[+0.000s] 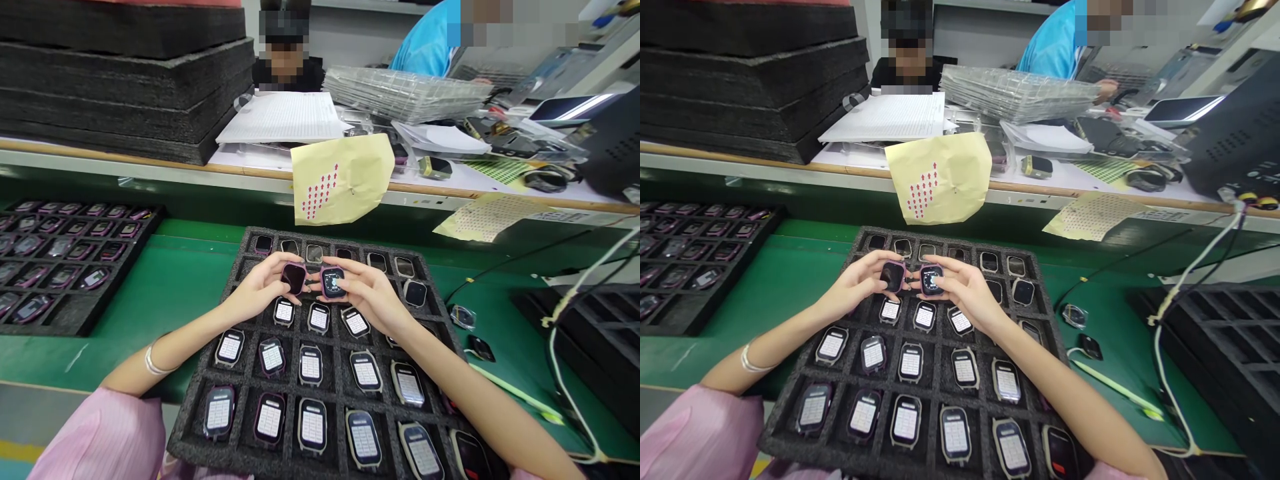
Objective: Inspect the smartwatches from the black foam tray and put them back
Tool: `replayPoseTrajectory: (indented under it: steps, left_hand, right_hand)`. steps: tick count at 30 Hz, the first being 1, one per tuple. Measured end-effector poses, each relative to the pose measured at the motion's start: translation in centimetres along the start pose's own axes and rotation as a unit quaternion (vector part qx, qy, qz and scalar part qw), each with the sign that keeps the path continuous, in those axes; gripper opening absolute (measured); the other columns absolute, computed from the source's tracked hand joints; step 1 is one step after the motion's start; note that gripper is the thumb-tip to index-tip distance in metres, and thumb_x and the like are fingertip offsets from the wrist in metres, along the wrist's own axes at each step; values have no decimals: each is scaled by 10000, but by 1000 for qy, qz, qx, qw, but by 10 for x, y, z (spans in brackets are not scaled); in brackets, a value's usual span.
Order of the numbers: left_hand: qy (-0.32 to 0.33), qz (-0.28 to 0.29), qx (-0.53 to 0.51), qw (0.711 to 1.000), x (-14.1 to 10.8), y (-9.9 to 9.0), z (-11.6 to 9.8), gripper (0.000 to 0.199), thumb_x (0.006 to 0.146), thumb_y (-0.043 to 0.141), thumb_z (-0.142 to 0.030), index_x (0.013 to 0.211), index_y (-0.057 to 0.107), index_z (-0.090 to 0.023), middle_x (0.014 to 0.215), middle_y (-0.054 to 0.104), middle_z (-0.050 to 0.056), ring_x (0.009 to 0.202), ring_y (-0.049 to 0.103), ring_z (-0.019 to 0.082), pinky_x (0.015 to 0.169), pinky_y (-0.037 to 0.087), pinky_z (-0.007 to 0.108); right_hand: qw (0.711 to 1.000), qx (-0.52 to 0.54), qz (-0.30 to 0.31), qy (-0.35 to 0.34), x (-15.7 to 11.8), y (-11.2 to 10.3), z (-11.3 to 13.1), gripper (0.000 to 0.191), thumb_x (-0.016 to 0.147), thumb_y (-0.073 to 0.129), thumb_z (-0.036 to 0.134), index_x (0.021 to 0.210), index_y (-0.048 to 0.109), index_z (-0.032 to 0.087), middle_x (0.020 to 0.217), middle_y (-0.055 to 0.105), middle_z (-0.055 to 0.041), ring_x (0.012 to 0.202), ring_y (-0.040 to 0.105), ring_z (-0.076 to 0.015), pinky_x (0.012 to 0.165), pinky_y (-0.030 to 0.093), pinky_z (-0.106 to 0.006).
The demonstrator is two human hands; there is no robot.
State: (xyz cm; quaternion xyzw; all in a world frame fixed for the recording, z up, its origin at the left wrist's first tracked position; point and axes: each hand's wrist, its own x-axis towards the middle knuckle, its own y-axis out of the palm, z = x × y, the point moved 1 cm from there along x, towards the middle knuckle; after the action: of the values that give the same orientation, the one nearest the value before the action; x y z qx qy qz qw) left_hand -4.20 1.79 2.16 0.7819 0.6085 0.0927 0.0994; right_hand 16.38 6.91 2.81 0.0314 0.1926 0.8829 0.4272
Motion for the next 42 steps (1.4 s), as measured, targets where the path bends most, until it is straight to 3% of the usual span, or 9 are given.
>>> replayPoseTrajectory:
  steps: [9, 14, 17, 19, 23, 27, 30, 36, 42]
  left_hand:
    - [4, 4, 15, 1000, -1, 2, 1, 346, 763, 529, -104, 1101, 498, -169, 1019, 604, 67, 908, 650, 210, 708, 595, 337]
    - [10, -19, 24, 999, 0, 1, 0, 340, 748, 566, -113, 1076, 498, -172, 1012, 597, 64, 894, 650, 209, 681, 593, 319]
    - [18, -32, 18, 999, 0, 1, -3, 361, 740, 576, -115, 1085, 483, -169, 996, 609, 68, 889, 651, 208, 654, 585, 298]
    - [20, -35, 15, 999, 0, 1, -5, 370, 741, 576, -118, 1093, 474, -167, 985, 617, 69, 892, 651, 209, 647, 580, 295]
    - [18, -35, 16, 999, -1, 2, -6, 371, 734, 585, -123, 1084, 475, -172, 970, 618, 61, 890, 649, 204, 648, 573, 291]
    - [10, -27, 37, 999, -2, 2, -5, 394, 724, 602, -124, 1090, 465, -173, 923, 604, 46, 830, 643, 182, 606, 538, 258]
    - [16, -45, 99, 994, 0, 2, -2, 405, 717, 623, -117, 1091, 480, -179, 880, 563, 8, 719, 599, 124, 581, 478, 227]
    - [43, -54, 226, 972, 8, 11, 4, 325, 753, 621, -174, 1066, 531, -185, 933, 555, 17, 814, 543, 146, 733, 442, 271]
    - [53, -34, 327, 943, 4, 13, 3, 269, 732, 567, -124, 992, 538, -189, 863, 573, 2, 754, 542, 156, 703, 419, 271]
  right_hand:
    - [997, -78, -15, -20, -2, 0, -5, 440, 811, 718, 265, 1224, 581, 198, 1076, 701, -104, 975, 673, -279, 820, 577, -460]
    - [992, -118, 38, -27, 0, -2, -5, 647, 755, 764, 227, 1327, 463, 234, 1175, 652, -91, 1131, 593, -274, 957, 497, -472]
    - [975, -211, 47, -43, 11, -6, -10, 608, 769, 735, 244, 1311, 464, 211, 1150, 645, -94, 1066, 623, -258, 977, 469, -480]
    - [926, -367, 26, -89, 19, -9, -14, 518, 766, 729, 272, 1241, 536, 203, 1144, 624, -102, 1036, 613, -274, 959, 461, -498]
    - [752, -638, 63, -151, 24, -15, -11, 542, 737, 756, 369, 1224, 583, 206, 1157, 583, -127, 1078, 528, -332, 925, 432, -506]
    - [668, -738, 22, -93, 13, -29, 6, 239, 907, 565, 363, 1010, 673, 176, 944, 660, -127, 922, 603, -304, 828, 448, -419]
    - [636, -770, -39, -23, 4, -37, 8, 172, 898, 580, 287, 830, 665, 154, 751, 657, -120, 777, 628, -300, 731, 443, -377]
    - [685, -720, -107, -19, 1, -43, -10, 185, 833, 653, 273, 964, 612, 149, 837, 649, -112, 791, 618, -275, 679, 439, -336]
    - [784, -614, -76, -36, 8, -55, -10, 240, 770, 679, 394, 732, 658, 158, 735, 639, -40, 689, 622, -208, 615, 482, -312]
